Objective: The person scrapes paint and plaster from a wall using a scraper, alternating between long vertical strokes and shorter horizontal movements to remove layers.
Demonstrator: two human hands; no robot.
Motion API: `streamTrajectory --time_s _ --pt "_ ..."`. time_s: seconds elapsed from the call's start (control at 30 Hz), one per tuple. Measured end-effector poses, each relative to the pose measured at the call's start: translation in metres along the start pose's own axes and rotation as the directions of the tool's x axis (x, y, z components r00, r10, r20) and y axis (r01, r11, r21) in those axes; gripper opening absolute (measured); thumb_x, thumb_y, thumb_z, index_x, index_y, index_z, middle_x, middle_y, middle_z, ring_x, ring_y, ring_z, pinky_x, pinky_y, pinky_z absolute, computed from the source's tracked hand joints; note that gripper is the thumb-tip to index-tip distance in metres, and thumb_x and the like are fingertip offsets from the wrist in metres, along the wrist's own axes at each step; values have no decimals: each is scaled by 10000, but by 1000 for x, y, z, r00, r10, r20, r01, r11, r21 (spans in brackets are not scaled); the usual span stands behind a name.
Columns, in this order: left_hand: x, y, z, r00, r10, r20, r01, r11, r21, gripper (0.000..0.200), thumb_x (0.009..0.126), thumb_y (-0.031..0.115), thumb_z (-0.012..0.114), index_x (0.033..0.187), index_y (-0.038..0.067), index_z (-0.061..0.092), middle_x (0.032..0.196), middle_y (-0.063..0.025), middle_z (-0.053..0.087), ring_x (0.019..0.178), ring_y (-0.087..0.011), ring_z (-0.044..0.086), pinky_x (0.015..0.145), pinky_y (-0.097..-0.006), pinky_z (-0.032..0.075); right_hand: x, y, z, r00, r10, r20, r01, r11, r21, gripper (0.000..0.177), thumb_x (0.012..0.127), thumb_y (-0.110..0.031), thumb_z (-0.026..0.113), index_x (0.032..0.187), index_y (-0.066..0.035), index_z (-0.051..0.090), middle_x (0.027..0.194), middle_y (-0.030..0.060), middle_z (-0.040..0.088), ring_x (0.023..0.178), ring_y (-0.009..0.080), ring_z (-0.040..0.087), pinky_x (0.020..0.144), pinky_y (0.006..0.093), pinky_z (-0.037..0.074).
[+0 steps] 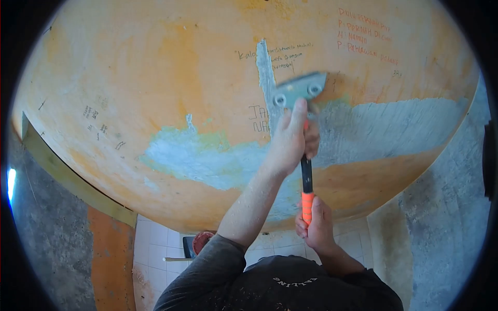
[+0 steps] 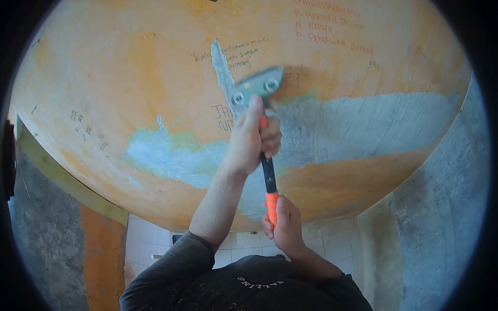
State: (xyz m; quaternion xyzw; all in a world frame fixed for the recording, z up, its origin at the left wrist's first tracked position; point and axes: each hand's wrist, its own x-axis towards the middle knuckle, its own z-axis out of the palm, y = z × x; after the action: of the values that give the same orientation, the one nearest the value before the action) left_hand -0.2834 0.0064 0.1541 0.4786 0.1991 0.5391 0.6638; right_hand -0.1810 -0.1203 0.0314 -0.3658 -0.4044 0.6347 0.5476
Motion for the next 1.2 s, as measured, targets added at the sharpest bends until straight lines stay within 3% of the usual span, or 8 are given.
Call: streamTrajectory --time_s 0.13,0.23,0.37,0.43,0.53,1.03,1.13,1.2 --pt "-4 -6 -1 998 -63 4 63 998 4 448 1029 536 354 1026 106 481 546 72 261 426 -61 273 408 -235 260 2 7 -4 1000 20 -18 -20 1000 22 481 1058 -446 282 999 -25 507 520 20 410 382 88 367 373 252 319" --pt "10 15 6 997 68 26 -69 997 47 424 1037 513 354 989 110 478 552 68 282 425 -62 281 408 -228 275 14 -9 6 999 -33 4 33 999 -24 488 1055 -460 279 1004 -29 501 522 19 411 381 87 360 373 250 318" --pt "10 16 1 994 55 97 -57 998 12 410 1037 504 363 922 123 460 553 64 293 423 -63 291 402 -232 282 17 -4 5 998 -49 27 48 998 29 497 1051 -475 277 1009 -31 498 515 18 404 377 90 356 369 252 313" --pt "1 4 -2 999 -30 13 30 999 -42 407 1037 500 369 873 134 440 551 64 293 423 -64 298 402 -233 282 12 4 3 998 -53 28 52 999 3 497 1051 -478 278 1013 -32 496 512 17 402 376 91 356 370 253 313" --pt "6 10 0 1000 0 3 0 999 50 402 1033 504 378 881 138 445 556 65 294 424 -63 296 404 -228 275 11 -3 9 1000 -1 12 1 1000 24 499 1049 -481 283 1010 -32 498 508 17 399 374 92 352 368 255 308" --pt "29 57 17 991 120 54 -122 992 41 436 1020 539 384 866 136 446 562 55 303 427 -66 300 409 -237 274 33 -39 29 995 -101 -4 101 995 -1 476 1051 -470 289 969 -44 485 512 16 402 371 85 358 353 248 306" --pt "22 46 8 992 96 77 -96 995 -5 431 1020 538 386 863 140 443 562 55 304 427 -65 299 406 -236 272 33 -31 26 983 -183 4 183 982 -51 471 1050 -471 293 958 -49 481 512 21 409 369 85 359 348 249 305" --pt "16 37 6 998 46 48 -45 999 -10 426 1021 534 390 866 141 445 563 58 302 428 -62 295 407 -237 270 24 -19 22 993 -116 -15 116 993 -16 480 1041 -506 305 989 -64 485 511 11 396 346 89 332 323 241 297"
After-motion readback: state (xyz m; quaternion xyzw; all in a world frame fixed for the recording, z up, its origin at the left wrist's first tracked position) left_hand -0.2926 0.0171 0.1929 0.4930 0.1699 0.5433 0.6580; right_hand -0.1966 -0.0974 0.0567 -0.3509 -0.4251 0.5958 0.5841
